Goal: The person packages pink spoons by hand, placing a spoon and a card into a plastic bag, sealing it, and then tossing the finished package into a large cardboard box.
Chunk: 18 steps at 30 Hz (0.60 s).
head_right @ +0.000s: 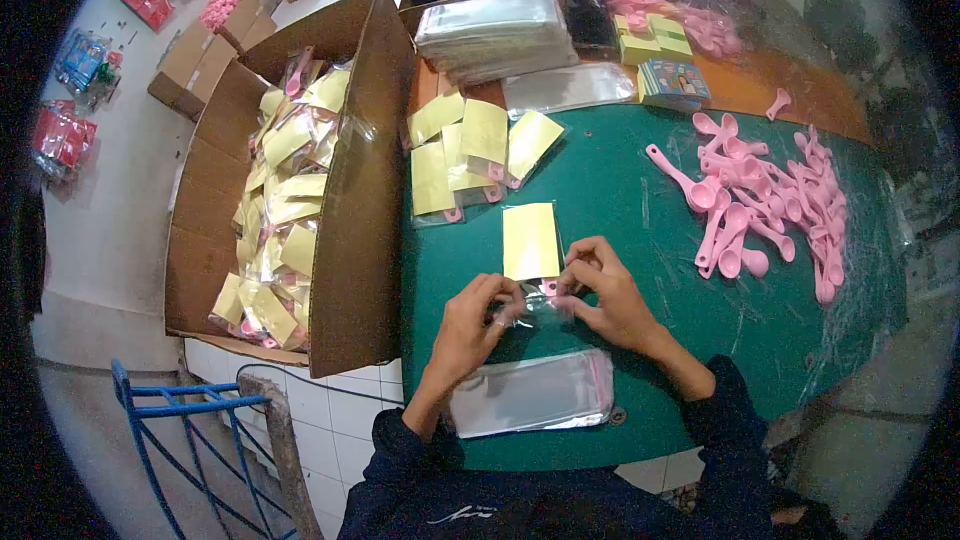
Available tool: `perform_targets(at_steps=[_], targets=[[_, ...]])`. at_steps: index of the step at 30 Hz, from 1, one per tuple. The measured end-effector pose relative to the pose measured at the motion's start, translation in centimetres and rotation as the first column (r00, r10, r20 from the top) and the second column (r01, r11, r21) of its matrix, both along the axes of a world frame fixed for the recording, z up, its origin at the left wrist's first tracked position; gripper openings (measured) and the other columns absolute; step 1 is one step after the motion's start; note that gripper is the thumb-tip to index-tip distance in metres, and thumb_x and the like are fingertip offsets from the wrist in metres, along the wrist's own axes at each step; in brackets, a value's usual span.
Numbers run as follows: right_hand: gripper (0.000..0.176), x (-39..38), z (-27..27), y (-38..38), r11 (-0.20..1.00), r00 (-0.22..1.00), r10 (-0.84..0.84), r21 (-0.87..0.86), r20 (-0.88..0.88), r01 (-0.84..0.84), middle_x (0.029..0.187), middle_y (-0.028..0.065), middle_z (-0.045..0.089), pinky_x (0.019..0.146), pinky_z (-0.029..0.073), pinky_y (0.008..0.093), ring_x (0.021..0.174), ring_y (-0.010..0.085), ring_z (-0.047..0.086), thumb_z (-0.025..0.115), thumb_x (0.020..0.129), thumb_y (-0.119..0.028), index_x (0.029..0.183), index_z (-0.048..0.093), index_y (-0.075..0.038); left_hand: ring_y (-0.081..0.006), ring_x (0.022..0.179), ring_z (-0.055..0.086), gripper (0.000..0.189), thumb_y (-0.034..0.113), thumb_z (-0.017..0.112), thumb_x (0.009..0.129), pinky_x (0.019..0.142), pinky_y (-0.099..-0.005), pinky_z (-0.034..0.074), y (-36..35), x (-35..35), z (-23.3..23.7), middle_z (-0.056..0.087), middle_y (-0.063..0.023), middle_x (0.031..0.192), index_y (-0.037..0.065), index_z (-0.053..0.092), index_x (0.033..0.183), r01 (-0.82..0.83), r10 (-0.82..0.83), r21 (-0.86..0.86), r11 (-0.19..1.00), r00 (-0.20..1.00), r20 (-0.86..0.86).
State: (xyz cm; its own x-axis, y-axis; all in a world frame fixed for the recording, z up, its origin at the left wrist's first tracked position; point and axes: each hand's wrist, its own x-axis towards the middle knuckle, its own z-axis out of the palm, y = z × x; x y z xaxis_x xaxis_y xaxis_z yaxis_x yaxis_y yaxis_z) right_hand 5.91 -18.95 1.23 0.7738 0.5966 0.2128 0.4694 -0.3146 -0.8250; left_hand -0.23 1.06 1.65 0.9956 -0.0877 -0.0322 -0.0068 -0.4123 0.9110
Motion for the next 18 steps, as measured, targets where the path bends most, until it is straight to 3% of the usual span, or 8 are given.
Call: perform_targets(at_steps=[3,6,9,12,17,18], targets=[[0.016,-0.1,-0.6,0.1,0.988,0.940,-0.044,0.126,-0.338,0.091,0.098,0.0068,0.048,0.067,0.049,0.0248,0.079,0.0113,0.055,0.068,0.075,-0.003,0.085,0.055,0.000,-0.0191,0.081,0.061,0.016,0.010,0.065,0.080,0.065,-0.0270,0.052,-0.2,-0.1,-0.4,0.057,-0.0090,0.089,0.001,0.057,0.090,-0.071,0.071,0.002,0.997,0.997,0.039],[0.010,-0.3,-0.8,0.6,0.929,0.720,0.018,0.278,-0.694,0.245,0.088,0.0048,0.056,0.066,0.049,0.0230,0.075,0.0096,0.057,0.063,0.082,-0.006,0.084,0.055,-0.001,-0.0178,0.081,0.061,0.014,0.011,0.065,0.079,0.063,-0.0274,0.052,-0.4,-0.1,-0.6,0.057,-0.0083,0.086,0.001,0.059,0.087,-0.097,0.097,-0.003,0.995,0.995,0.035],[0.009,-0.5,-1.3,0.8,0.938,0.788,-0.095,0.210,-0.608,0.276,0.076,0.0037,0.060,0.064,0.050,0.0237,0.070,0.0104,0.059,0.059,0.086,-0.007,0.085,0.054,0.000,-0.0168,0.080,0.061,0.014,0.012,0.066,0.079,0.063,-0.0275,0.053,-0.3,0.0,-0.6,0.058,-0.0078,0.086,0.001,0.059,0.085,-0.108,0.108,-0.036,0.993,0.994,0.004],[0.010,-0.6,-1.6,1.2,0.924,0.812,-0.199,0.171,-0.549,0.342,0.075,0.0051,0.061,0.061,0.050,0.0233,0.067,0.0108,0.060,0.059,0.085,-0.007,0.085,0.053,0.001,-0.0165,0.077,0.061,0.014,0.012,0.066,0.079,0.063,-0.0273,0.053,-0.6,0.1,-0.9,0.060,-0.0074,0.085,0.001,0.060,0.083,-0.146,0.146,-0.039,0.988,0.989,-0.022],[0.011,-0.7,-2.0,1.5,0.892,0.765,-0.216,0.196,-0.606,0.407,0.075,0.0081,0.061,0.056,0.051,0.0227,0.064,0.0115,0.061,0.059,0.085,-0.005,0.085,0.051,0.002,-0.0154,0.073,0.062,0.018,0.013,0.066,0.080,0.063,-0.0257,0.051,-0.6,0.2,-1.3,0.061,-0.0071,0.083,0.000,0.057,0.086,-0.197,0.197,-0.010,0.980,0.980,-0.017],[0.011,-0.7,-2.0,1.5,0.888,0.762,-0.224,0.194,-0.608,0.416,0.075,0.0087,0.061,0.056,0.051,0.0227,0.064,0.0118,0.061,0.059,0.085,-0.004,0.085,0.050,0.003,-0.0148,0.073,0.062,0.018,0.013,0.066,0.081,0.062,-0.0253,0.051,-0.7,0.2,-1.3,0.061,-0.0069,0.084,0.000,0.055,0.087,-0.226,0.223,-0.074,0.971,0.973,-0.056]])
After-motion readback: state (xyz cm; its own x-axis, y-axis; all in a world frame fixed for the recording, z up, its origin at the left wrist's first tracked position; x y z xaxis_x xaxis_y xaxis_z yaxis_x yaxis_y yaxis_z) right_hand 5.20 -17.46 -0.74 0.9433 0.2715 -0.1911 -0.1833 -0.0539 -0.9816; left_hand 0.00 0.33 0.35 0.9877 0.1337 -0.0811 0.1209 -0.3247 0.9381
